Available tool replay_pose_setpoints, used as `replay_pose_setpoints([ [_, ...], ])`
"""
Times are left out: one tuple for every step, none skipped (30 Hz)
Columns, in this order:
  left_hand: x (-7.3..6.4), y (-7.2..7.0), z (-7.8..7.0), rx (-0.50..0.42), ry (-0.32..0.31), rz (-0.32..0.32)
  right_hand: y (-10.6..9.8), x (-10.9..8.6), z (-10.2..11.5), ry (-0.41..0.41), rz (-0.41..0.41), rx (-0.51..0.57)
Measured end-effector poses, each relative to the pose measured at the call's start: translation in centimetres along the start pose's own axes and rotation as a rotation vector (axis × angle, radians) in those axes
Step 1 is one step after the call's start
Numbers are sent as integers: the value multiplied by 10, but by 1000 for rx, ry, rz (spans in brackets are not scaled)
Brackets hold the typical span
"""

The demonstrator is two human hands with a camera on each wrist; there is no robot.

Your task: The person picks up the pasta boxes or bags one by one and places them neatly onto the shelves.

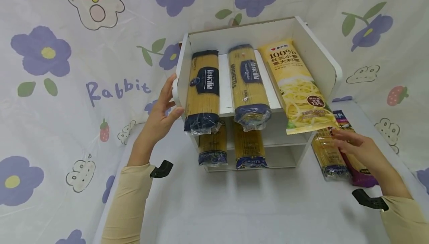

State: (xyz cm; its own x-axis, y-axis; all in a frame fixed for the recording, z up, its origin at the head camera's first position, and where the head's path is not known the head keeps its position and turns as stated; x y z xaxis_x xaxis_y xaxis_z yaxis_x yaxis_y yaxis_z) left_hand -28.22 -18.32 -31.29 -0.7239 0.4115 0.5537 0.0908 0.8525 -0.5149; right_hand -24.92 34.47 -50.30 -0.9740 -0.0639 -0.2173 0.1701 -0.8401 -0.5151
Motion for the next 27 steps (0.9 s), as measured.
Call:
replay_pose_setpoints([
  [0, 0, 0, 0, 1, 0, 0, 3, -9, 62, -22, -117],
  [-1, 0, 0, 2, 1, 1, 1, 6, -16, 86, -19, -193],
  [-1, 0, -1, 2, 3, 2, 3, 8, -21, 99, -12, -254],
  [0, 1, -1, 3, 3, 3, 6, 11, -25, 92, -9, -301],
  [0, 1, -1, 3, 4, 4, 9, 13, -28, 86, -7, -334],
  [0, 1, -1, 2, 5, 4, 11, 15, -30, 78, -5, -358],
  [0, 1, -2, 1, 9, 3, 12, 16, -31, 63, -8, -385],
  [0, 1, -2, -1, 13, 3, 14, 18, -32, 55, -11, -417],
  [0, 1, -2, -6, 15, 1, 15, 20, -32, 51, -15, -455],
  [0, 1, -2, -9, 18, -1, 17, 22, -33, 56, -15, -483],
  [0, 0, -2, -10, 20, -2, 18, 25, -33, 66, -9, -507],
  [0, 0, -2, -11, 21, -3, 18, 27, -34, 74, -2, -531],
  [0, 0, -2, -12, 23, -4, 19, 29, -34, 82, 5, -551],
  [0, 0, -2, -12, 21, -4, 20, 32, -34, 89, 18, -564],
  [0, 0, -2, -12, 19, -5, 21, 34, -34, 93, 31, -572],
  [0, 0, -1, -9, 18, -5, 22, 35, -35, 101, 46, -563],
  [-1, -1, -1, -6, 16, -5, 23, 37, -35, 104, 57, -566],
  [-1, -1, 0, -6, 15, -6, 24, 38, -36, 106, 69, -567],
  [-1, -1, 0, -5, 15, -7, 26, 39, -36, 109, 83, -571],
  [-1, 0, 0, -3, 15, -7, 28, 40, -35, 110, 97, -580],
  [-1, 0, 0, -3, 17, -7, 29, 40, -36, 118, 111, -594],
  [-1, 0, 0, -4, 20, -6, 31, 40, -36, 125, 124, -603],
  [-1, 0, 0, -7, 23, -5, 33, 39, -35, 121, 132, -613],
  [-1, 1, 0, -11, 26, -5, 34, 39, -34, 115, 138, -619],
  [0, 1, 0, -14, 28, -4, 34, 39, -33, 112, 142, -623],
  [0, 1, 0, -17, 30, -4, 35, 38, -33, 109, 143, -621],
  [0, 1, 0, -21, 32, -3, 35, 38, -33, 101, 141, -615],
])
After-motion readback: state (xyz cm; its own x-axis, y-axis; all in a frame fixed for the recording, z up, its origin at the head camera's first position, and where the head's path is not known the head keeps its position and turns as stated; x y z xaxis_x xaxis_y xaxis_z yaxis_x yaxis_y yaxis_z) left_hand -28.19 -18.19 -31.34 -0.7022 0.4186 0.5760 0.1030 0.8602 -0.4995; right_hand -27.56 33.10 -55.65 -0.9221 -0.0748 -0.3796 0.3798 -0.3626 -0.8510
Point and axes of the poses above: each hand's wrist, its own x-axis towards the middle knuckle, its own y-axis out of the palm, z = x × y, the point moved 8 cm from there along x, towards the middle knuckle, and after that the axes turned 8 degrees about y, right-handed, at the moved point
